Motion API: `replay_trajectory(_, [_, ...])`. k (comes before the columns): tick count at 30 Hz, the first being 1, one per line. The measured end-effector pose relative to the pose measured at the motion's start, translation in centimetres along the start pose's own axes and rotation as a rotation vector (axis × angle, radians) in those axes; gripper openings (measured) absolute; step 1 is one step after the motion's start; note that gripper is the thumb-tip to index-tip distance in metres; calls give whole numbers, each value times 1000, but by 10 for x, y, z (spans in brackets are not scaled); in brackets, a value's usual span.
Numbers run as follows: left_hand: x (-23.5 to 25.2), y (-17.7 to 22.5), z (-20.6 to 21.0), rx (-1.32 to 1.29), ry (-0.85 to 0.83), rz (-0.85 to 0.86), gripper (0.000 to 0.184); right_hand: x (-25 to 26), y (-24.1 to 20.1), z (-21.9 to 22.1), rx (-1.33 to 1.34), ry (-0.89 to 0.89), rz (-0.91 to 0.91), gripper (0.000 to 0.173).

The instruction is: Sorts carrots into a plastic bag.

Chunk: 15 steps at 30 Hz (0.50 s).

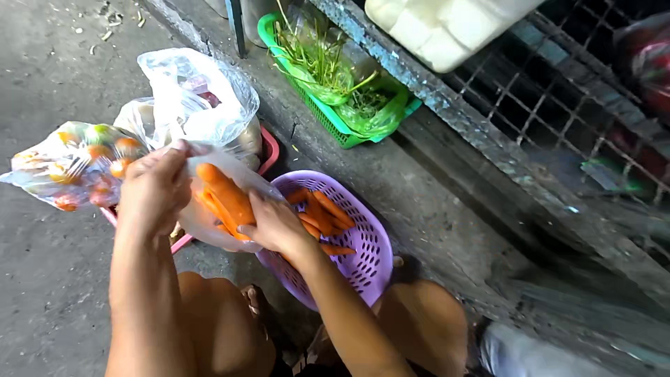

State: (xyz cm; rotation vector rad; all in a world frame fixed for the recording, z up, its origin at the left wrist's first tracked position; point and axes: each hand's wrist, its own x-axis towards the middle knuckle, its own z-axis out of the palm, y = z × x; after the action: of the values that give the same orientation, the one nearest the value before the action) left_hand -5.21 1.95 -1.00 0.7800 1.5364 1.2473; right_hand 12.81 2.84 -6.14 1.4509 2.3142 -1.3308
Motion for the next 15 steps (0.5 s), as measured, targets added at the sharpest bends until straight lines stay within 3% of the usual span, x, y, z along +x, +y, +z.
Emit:
replay_trajectory(3, [6, -9, -20, -103, 50, 29, 37, 7, -3, 15, -193, -91, 145, 69])
replay_trajectory(5, [6, -11, -25, -99, 84, 43, 36, -4, -2, 13, -182, -102, 92, 65])
replay_trajectory(7, [8, -13, -30, -104, 114, 46, 36, -22, 12, -7, 36, -67, -95, 60])
replay_trajectory(9, [12, -16, -33, -146, 145, 38, 36, -38, 48, -32, 450, 72, -350, 48])
replay_trajectory(10, [12, -17, -34, -178, 160, 31, 36, -45, 71, -44, 620, 142, -372, 43])
replay_trajectory(11, [12, -17, -33, -207, 172, 25, 37, -50, 98, -55, 727, 230, -293, 40])
replay_trajectory(13, [11, -14, -26, -257, 197, 7, 39, -45, 167, -55, 680, 354, 50, 32])
replay_trajectory(15, [10, -11, -18, -264, 193, -18, 40, -22, 235, -23, 434, 217, 386, 31])
